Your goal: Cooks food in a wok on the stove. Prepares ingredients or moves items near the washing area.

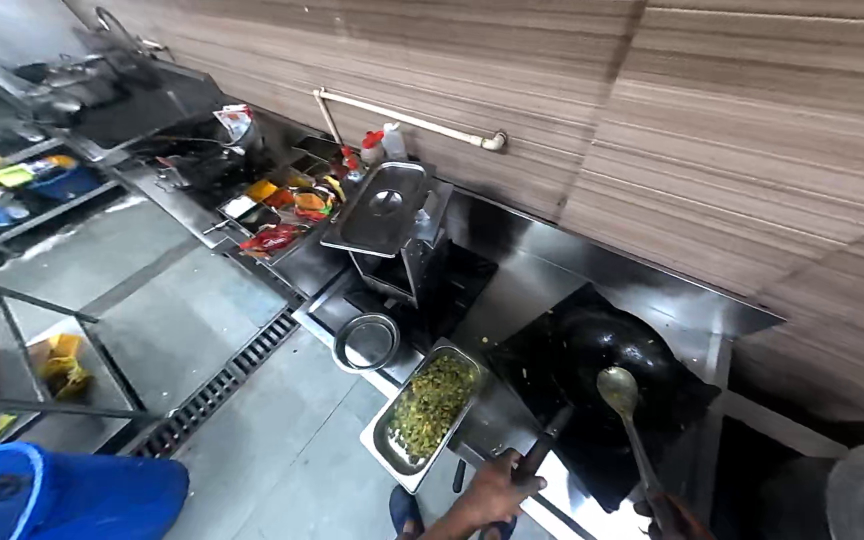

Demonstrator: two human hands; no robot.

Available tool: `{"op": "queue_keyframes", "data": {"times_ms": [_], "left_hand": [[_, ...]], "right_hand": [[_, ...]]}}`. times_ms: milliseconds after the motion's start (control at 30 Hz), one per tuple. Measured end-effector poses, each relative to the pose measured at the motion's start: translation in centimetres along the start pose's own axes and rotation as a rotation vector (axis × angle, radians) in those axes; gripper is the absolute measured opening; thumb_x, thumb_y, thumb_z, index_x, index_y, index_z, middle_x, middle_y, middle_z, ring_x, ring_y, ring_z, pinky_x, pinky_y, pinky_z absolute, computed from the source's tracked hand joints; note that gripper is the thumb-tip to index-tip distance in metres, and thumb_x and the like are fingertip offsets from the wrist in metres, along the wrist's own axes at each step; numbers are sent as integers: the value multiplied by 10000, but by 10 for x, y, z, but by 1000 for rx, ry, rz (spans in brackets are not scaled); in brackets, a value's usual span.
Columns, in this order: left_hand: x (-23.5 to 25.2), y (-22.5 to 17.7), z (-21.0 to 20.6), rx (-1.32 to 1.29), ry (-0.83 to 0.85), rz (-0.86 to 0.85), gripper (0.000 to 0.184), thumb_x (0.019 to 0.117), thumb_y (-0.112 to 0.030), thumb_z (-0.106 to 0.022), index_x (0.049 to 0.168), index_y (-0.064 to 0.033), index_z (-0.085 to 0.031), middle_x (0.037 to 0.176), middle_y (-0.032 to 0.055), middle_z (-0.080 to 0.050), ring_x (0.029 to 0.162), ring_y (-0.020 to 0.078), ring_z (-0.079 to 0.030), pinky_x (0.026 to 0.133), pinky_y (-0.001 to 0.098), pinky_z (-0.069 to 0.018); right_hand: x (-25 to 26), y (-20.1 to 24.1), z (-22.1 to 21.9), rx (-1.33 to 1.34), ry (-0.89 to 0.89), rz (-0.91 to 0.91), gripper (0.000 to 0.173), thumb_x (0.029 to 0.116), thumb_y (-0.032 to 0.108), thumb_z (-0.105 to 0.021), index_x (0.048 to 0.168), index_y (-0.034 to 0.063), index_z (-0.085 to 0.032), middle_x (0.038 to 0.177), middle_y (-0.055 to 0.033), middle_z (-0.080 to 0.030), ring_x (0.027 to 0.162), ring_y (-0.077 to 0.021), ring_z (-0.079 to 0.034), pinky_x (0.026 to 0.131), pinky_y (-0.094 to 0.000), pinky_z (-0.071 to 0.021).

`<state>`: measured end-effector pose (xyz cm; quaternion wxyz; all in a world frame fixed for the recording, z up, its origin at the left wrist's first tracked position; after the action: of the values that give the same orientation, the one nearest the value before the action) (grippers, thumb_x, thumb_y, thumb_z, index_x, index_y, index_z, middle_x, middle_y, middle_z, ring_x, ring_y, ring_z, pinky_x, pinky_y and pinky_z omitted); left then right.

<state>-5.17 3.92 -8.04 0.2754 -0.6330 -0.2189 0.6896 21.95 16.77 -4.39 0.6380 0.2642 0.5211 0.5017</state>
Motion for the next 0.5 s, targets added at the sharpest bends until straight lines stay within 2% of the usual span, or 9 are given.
{"op": "queue_keyframes", "data": {"times_ms": [133, 233, 333, 433, 500], "left_hand": [[-16, 30, 39, -149, -3, -6, 616, 961, -552, -651, 1422, -158, -542, 1178, 122, -715, 924, 293, -734, 772, 506, -617], [-30, 51, 85, -229, -79, -41, 505, 986, -454, -656, 1370, -131, -594, 1196, 104, -707, 940, 270, -735, 742, 476, -632], [-51, 76, 168, -356, -355, -97, 467, 1017, -364, -635, 1377, -71, -580, 1223, 140, -687, 941, 283, -731, 734, 481, -638], [-61, 128, 264, -457, -662, -68, 473, 1028, -349, -629, 1369, -27, -571, 1228, 193, -661, 941, 312, -715, 736, 504, -621], [-61, 166, 315, -502, -779, 23, 502, 1026, -384, -632, 1357, -13, -566, 1227, 218, -638, 950, 330, -698, 748, 519, -608]], "right_hand": [[-2, -4, -14, 41, -68, -43, 260, 1059, 219, -573, 1146, 3, -688, 815, -85, -746, 439, -114, -502, 401, -290, -420], [-23, 3, -28, 141, -125, 37, 220, 1050, 150, -574, 1095, -22, -703, 772, -93, -735, 423, -113, -506, 381, -275, -418], [-59, 13, -57, 258, -42, 132, 183, 1052, 92, -527, 992, -10, -665, 704, -66, -695, 441, -92, -529, 382, -235, -430], [-109, 14, -89, 226, 80, 100, 183, 1045, 81, -513, 993, -3, -667, 694, -55, -693, 456, -74, -533, 409, -222, -439], [-141, 4, -103, 213, 142, 73, 183, 1037, 70, -525, 1004, -1, -690, 706, -48, -700, 476, -62, -535, 431, -225, -447]]}}
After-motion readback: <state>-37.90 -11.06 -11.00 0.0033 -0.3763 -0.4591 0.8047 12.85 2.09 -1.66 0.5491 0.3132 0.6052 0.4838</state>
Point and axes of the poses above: each hand's wrist, its own x-axis towards the middle knuckle, its own z-axis out of the back of the hand, y = z × x, the point moved 8 cm from there along x, towards the middle knuckle
